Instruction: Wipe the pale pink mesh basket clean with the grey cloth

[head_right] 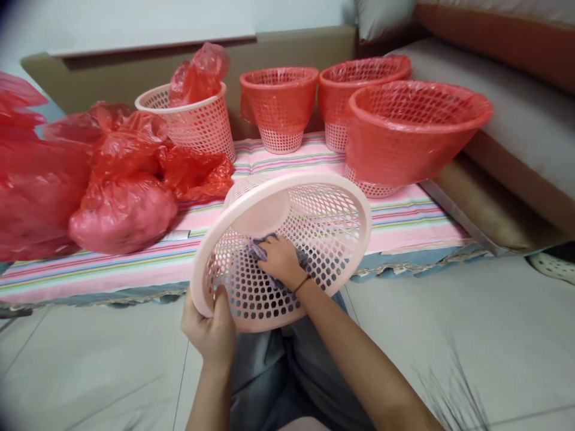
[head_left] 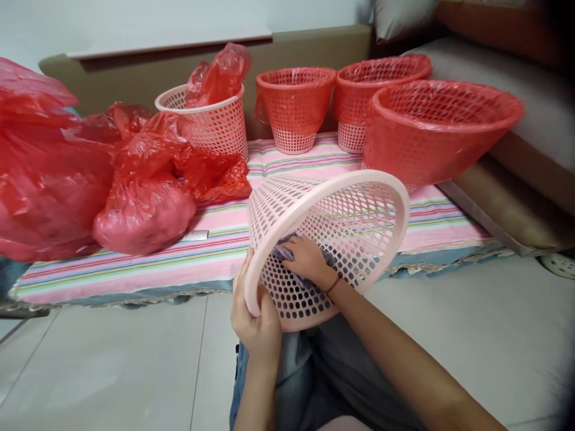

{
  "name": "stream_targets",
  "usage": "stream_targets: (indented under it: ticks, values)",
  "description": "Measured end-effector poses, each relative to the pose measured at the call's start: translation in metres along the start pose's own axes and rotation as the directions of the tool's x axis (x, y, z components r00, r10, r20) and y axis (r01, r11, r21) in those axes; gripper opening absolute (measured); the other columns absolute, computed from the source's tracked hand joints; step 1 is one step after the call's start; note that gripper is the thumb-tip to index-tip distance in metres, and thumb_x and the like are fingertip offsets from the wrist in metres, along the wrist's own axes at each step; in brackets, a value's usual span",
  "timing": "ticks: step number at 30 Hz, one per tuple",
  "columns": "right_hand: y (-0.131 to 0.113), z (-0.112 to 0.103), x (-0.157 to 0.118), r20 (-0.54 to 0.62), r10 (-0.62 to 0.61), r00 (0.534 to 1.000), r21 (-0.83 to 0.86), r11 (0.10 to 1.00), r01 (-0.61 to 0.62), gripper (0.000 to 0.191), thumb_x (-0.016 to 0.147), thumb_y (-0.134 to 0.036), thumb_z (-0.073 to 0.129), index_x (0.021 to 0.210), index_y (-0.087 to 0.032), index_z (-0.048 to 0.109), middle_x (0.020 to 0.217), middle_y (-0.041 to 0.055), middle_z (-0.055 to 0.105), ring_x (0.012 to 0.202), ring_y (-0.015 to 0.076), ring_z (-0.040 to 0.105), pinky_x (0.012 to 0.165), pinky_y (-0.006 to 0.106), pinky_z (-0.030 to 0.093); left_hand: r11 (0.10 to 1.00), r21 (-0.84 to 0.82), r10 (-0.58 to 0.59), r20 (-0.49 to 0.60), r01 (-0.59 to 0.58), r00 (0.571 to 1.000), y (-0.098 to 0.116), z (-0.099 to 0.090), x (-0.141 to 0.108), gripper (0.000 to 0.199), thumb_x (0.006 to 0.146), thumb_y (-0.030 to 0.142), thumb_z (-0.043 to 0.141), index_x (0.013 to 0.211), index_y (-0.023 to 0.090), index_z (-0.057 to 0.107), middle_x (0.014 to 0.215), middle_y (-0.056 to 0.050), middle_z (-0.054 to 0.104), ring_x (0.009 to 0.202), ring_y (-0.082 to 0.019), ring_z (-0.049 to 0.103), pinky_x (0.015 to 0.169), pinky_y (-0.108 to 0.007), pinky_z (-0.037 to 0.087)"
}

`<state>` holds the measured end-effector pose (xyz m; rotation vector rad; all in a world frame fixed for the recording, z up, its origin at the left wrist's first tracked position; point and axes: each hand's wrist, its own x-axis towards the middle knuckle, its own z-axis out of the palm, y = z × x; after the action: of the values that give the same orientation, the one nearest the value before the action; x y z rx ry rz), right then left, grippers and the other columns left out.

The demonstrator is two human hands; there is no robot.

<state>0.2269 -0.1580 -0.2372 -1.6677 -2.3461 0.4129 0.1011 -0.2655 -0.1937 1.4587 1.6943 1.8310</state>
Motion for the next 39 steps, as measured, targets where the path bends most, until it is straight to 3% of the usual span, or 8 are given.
stream_targets:
  ticks: [3,10,16,20,25,31,35,39]
  values:
    - [-0.007,-0.010,-0.047,0.003,-0.022,1.000,0.045,0.999,0.022,0.039,0.082,-0.032,0.062,0.119,-0.021,0.067,0.113,0.0071,0.065,0.101,0.0261,0.054,0.093,0.039,0.043,1.000,0.020,0.005,0.005,-0.005,1.000,-0.005,-0.003,-0.002,0.039,0.086,0.017,0.061,0.124,0.024,0.065,0.117,-0.007,0.070,0.116,-0.025,0.063,0.107,-0.042,0.047]
    - [-0.022,-0.027,-0.154,0.031,0.087,0.996,0.294,0.951,-0.092,0.058,0.070,-0.014,0.061,0.126,-0.027,0.065,0.121,0.0056,0.065,0.104,0.0282,0.053,0.095,0.045,0.046,0.994,-0.047,0.099,0.058,-0.096,0.993,0.008,0.000,0.006,0.045,0.087,0.015,0.061,0.131,0.027,0.061,0.127,-0.005,0.066,0.120,-0.023,0.061,0.105,-0.039,0.049]
    - [-0.025,-0.030,-0.183,0.029,0.117,0.993,0.432,0.894,-0.118,0.065,0.065,-0.010,0.057,0.126,-0.031,0.066,0.126,0.0042,0.065,0.110,0.0276,0.057,0.099,0.043,0.049,0.990,-0.068,0.126,0.072,-0.121,0.989,0.009,0.003,0.019,0.041,0.087,0.018,0.064,0.126,0.031,0.064,0.124,-0.002,0.068,0.118,-0.023,0.062,0.105,-0.039,0.048]
    - [-0.017,-0.045,-0.157,-0.055,0.058,0.997,0.442,0.897,-0.028,0.061,0.069,-0.012,0.056,0.127,-0.029,0.064,0.124,0.0053,0.066,0.113,0.0261,0.059,0.101,0.043,0.049,0.991,-0.096,0.108,0.122,-0.096,0.987,0.007,0.007,0.033,0.034,0.087,0.023,0.065,0.121,0.028,0.068,0.119,-0.003,0.070,0.113,-0.024,0.064,0.102,-0.040,0.049]
    - [0.004,-0.062,-0.069,-0.288,-0.021,0.957,0.233,0.968,0.091,0.047,0.080,-0.021,0.059,0.127,-0.021,0.062,0.125,0.0089,0.066,0.112,0.0282,0.058,0.100,0.043,0.045,0.989,-0.120,0.112,0.190,-0.090,0.975,0.008,0.012,0.043,0.034,0.088,0.025,0.063,0.121,0.026,0.068,0.116,-0.005,0.071,0.108,-0.024,0.065,0.101,-0.041,0.050]
    - [0.025,-0.031,0.032,-0.140,0.041,0.989,-0.057,0.997,-0.049,0.042,0.092,-0.036,0.055,0.130,-0.019,0.060,0.130,0.0135,0.062,0.122,0.0324,0.050,0.100,0.043,0.041,0.982,-0.077,0.187,0.207,-0.174,0.960,0.005,0.015,0.032,0.039,0.088,0.019,0.059,0.126,0.028,0.065,0.122,-0.006,0.068,0.113,-0.023,0.062,0.103,-0.041,0.049]
    - [0.030,-0.006,0.044,-0.106,0.067,0.992,-0.071,0.995,-0.075,0.041,0.092,-0.038,0.054,0.127,-0.018,0.061,0.125,0.0146,0.064,0.119,0.0326,0.052,0.096,0.045,0.041,0.974,-0.062,0.225,0.202,-0.217,0.953,0.002,0.014,0.031,0.043,0.088,0.016,0.056,0.129,0.028,0.063,0.122,-0.006,0.068,0.114,-0.023,0.062,0.104,-0.040,0.048]
    - [0.027,-0.003,0.029,-0.069,0.067,0.995,-0.085,0.994,-0.072,0.035,0.090,-0.037,0.057,0.118,-0.017,0.065,0.117,0.0129,0.067,0.115,0.0310,0.052,0.095,0.043,0.041,0.974,-0.032,0.228,0.186,-0.226,0.956,0.001,0.013,0.033,0.042,0.089,0.016,0.054,0.130,0.027,0.061,0.121,-0.006,0.067,0.112,-0.022,0.062,0.103,-0.039,0.048]
